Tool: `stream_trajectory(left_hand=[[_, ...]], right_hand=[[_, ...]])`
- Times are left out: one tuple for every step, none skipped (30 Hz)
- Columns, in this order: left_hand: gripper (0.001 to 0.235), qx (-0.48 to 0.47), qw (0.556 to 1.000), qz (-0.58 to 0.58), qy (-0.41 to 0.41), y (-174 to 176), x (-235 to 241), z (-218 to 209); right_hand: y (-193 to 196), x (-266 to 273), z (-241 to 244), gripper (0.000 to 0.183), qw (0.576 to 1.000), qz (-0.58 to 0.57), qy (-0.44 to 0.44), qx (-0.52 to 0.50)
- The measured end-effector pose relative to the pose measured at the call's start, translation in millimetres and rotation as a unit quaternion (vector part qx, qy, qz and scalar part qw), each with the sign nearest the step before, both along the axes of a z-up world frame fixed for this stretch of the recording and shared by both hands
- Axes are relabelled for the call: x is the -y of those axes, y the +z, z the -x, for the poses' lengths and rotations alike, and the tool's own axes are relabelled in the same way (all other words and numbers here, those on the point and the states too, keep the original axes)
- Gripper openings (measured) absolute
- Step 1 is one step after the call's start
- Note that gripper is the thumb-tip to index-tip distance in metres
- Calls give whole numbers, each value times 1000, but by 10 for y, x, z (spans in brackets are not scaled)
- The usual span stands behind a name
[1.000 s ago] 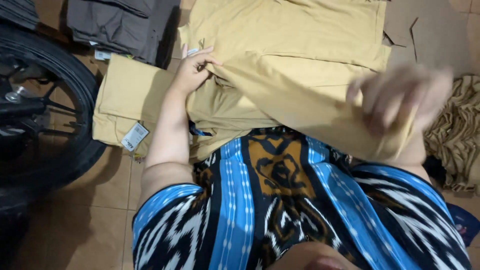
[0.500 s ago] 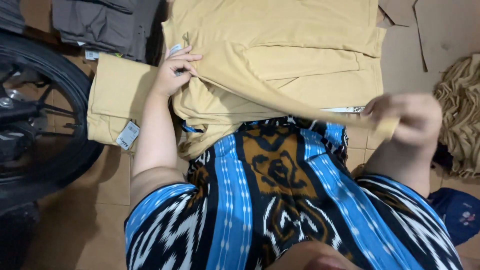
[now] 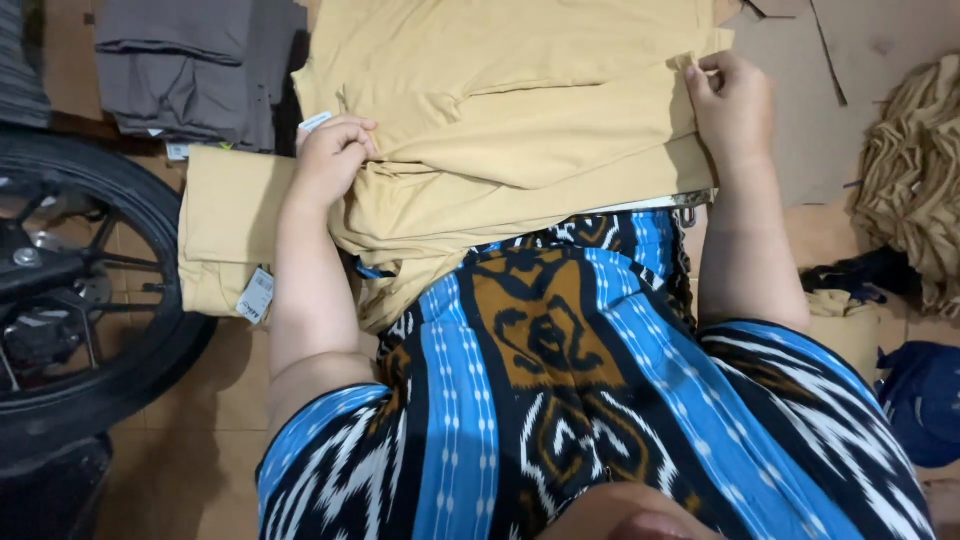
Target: The person folds several mustard-colored shirts on a tiled floor using a rectangular cardboard piece as a guide. They smooth each shirt, fold the sleeves and sides, then fold the bottom up to create a compact rectangle before stacking the finished items.
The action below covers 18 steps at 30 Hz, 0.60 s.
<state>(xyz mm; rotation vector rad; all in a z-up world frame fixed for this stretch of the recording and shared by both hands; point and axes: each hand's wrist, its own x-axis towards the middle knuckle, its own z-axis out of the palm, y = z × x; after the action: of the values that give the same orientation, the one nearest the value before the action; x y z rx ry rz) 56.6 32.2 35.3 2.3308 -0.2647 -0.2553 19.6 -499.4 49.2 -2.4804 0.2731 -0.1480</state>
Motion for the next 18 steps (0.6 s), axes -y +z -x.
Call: stream_trajectory(left_hand=[[17,-7,998,-64,29,142,104,33],[19,-13,990,-126,57,286,214,59],[19,-12,990,-127,53,469,397,110],[15,28,979,-192,66,650,580,159],[13,68,961,-257,80,831,758,214],[13,69,961,-256,76,767,916,230],[26,115,974,-194,36,703,1071,248],[44,159,979,-131,-3,640,1221,271],[44,159,979,-130,-6,710,1320,292],[68,64,975,-203,-72,779,1425,307],[96,-32,952,-272,-137,850,1531,322],[96,-28,952,-271,-139,764,1499,313],[100,-47,954,-268,-130,679,1471,301],[105,-65,955,-264,-121,592,1445,292],[105,-62,954,-264,-125,577,1445,273],[107,-60,954,-268,-122,556,1445,277],[109,-59,953,-272,-119,532,1444,282],[109,-59,953,-272,-122,552,1450,291]], right_hand=[[37,-27,-5,23,1000,10,4,-8],[81,-48,-19,23,1000,21,8,-16],[47,-45,-31,23,1000,21,4,-16],[18,-41,-41,20,999,38,21,11],[-12,-40,-51,16,997,55,38,37],[-41,-59,-63,16,997,55,34,38],[-71,-80,-75,17,995,68,42,54],[-101,-105,-91,17,993,82,50,69],[-162,-92,-77,17,993,82,47,69],[-214,-71,-76,14,992,91,32,79],[-265,-48,-77,11,991,100,16,89],[-248,-66,-74,11,991,101,12,91],[-230,-82,-72,14,993,102,-18,62],[-216,-96,-60,28,993,102,-49,33],[-63,-238,-32,28,993,104,-54,34],[87,-381,10,34,982,144,-29,116],[233,-526,51,45,963,184,-1,196],[184,-675,63,45,964,184,-4,193]])
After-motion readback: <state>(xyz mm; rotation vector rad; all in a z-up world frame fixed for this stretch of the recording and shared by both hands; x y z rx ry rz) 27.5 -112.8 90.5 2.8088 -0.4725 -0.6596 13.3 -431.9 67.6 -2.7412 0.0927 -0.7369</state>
